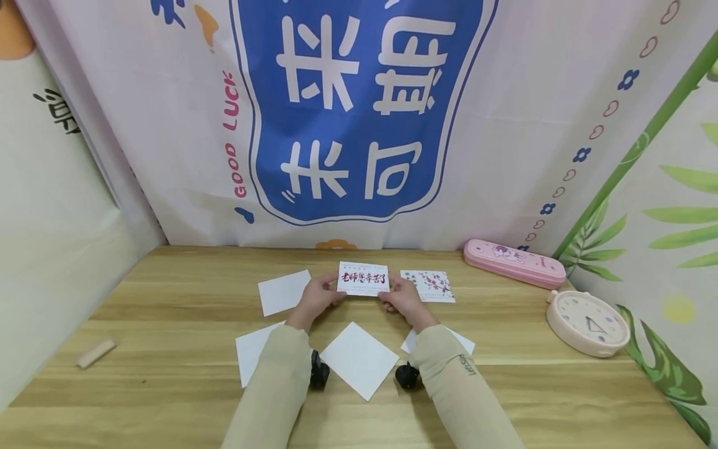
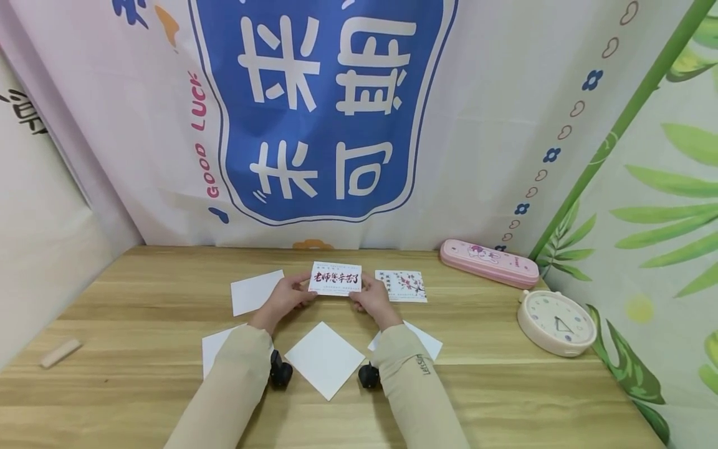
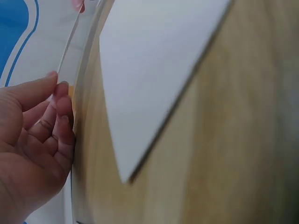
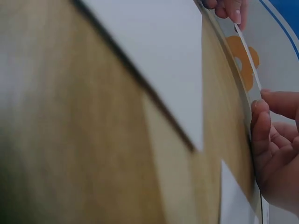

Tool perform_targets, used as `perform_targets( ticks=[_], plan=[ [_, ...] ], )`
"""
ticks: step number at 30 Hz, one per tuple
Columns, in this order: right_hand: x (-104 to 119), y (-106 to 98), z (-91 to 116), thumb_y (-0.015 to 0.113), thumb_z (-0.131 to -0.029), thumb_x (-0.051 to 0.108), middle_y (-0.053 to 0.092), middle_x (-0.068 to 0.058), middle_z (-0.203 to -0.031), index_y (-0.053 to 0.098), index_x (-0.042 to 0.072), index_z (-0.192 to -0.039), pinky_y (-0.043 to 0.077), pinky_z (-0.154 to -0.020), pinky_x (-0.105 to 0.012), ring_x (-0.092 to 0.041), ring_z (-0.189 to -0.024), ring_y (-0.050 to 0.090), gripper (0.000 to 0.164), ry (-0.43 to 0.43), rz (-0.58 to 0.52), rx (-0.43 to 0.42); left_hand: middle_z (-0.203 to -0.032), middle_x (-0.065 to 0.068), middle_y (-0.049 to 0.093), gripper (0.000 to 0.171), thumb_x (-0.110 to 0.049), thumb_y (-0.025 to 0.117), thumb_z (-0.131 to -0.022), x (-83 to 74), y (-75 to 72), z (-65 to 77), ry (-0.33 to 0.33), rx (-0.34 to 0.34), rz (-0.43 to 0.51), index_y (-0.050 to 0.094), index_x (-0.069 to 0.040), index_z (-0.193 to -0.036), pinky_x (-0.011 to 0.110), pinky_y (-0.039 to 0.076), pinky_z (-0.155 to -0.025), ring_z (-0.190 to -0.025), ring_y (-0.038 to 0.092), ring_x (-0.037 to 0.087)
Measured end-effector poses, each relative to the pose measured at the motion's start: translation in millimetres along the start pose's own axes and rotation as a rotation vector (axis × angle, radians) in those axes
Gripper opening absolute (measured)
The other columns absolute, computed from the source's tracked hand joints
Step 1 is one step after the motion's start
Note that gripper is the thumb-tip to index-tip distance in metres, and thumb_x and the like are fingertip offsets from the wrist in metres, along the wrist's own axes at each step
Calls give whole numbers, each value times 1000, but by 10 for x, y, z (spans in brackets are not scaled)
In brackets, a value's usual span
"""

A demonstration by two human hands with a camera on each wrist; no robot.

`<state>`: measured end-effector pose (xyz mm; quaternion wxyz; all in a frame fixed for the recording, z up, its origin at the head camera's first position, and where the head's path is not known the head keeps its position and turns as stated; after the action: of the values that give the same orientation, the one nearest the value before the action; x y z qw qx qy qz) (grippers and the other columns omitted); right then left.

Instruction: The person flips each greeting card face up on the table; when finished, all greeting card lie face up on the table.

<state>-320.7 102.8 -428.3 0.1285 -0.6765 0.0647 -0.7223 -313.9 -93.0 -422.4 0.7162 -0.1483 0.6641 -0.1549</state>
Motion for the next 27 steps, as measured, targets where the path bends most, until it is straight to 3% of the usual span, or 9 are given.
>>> perform_targets(
  ticks=[7, 14, 18, 21, 27],
  plan=[
    [-31, 12, -13, 65, -72, 0, 43, -1, -50, 35, -5, -128, 35, -37, -18, -8, -36, 40, 64, 12, 121, 12, -62, 2, 46, 50, -19, 68, -74, 43, 38, -6, 18, -31, -230, 52, -3, -118, 24, 32, -50, -53, 39, 13],
    [-5, 8, -7, 65, -74, 7, 48, -4, -54, 40, -5, -125, 36, -38, -20, -9, -36, 40, 58, -10, 261, 19, -63, 3, 45, 48, -23, 67, -75, 12, 37, -6, 2, -23, -295, 54, -3, -117, 26, 32, -53, -57, 41, 16],
    [15, 12, 0, 65, -76, 12, 51, -5, -55, 37, -4, -127, 38, -40, -22, -9, -36, 42, 60, -10, 360, 28, -90, 10, 57, 49, -23, 67, -74, -9, 40, 0, -12, -25, -330, 54, -2, -117, 31, 38, -68, -75, 46, 21],
    [29, 19, 6, 65, -77, 14, 53, -4, -54, 37, -5, -127, 40, -41, -23, -10, -36, 43, 60, -11, 411, 32, -112, 12, 53, 48, -22, 66, -75, -11, 45, 5, -14, -33, -342, 54, -3, -117, 37, 35, -84, -91, 47, 23],
    [54, 36, 13, 64, -77, 16, 45, -1, -45, 38, -4, -126, 39, -40, -24, -10, -33, 40, 59, -9, 498, 28, -117, 14, 51, 47, -21, 67, -74, -4, 63, 18, -2, -48, -339, 54, -2, -115, 40, 32, -89, -103, 46, 26]
  ],
)
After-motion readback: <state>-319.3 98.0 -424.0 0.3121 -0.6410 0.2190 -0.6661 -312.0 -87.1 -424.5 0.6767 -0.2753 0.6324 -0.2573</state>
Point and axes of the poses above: each hand's wrist, its own z-axis away from the middle knuckle, its own y-axis out of the palm, x = y × z, the point moved 1 cm from there along -z, towards the middle knuckle
